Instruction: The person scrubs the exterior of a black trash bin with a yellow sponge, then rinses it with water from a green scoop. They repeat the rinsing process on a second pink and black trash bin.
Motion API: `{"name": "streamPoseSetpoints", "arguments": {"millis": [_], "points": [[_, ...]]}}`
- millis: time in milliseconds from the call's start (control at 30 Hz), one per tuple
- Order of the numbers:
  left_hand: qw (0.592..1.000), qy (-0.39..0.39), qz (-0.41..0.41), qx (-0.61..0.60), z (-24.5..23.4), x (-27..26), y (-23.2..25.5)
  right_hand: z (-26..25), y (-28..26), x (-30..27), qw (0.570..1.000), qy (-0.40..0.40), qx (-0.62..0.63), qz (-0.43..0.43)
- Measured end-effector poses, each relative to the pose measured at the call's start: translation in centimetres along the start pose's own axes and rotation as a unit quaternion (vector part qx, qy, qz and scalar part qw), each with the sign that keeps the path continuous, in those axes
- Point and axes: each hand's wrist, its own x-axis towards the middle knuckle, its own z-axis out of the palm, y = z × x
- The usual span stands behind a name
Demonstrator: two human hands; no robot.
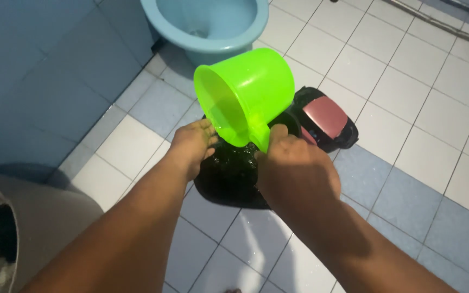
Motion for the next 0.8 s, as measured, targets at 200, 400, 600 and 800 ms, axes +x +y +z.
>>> {"name": "streamPoseSetpoints", "arguments": {"millis": [200, 400, 600, 800], "points": [[1.0, 0.003, 0.021, 0.011, 0.8, 3.1, 4.0, -1.6, -0.4, 4.4, 0.999, -0.003, 0.021, 0.024], [0.999, -0.008, 0.044, 0.031, 2.0, 5.4, 6.9, -4.3, -0.9, 7.4, 0.985, -0.084, 0.046, 0.141], [0.998, -0.044, 0.042, 0.036, 5.3, 5.8, 8.4, -5.8, 1.2, 7.5, 0.981, -0.105, 0.01, 0.161], [0.995, -0.073, 0.052, 0.035, 9.8, 6.5, 7.5, -6.1, 4.5, 5.9, 0.979, -0.089, -0.013, 0.181]]}}
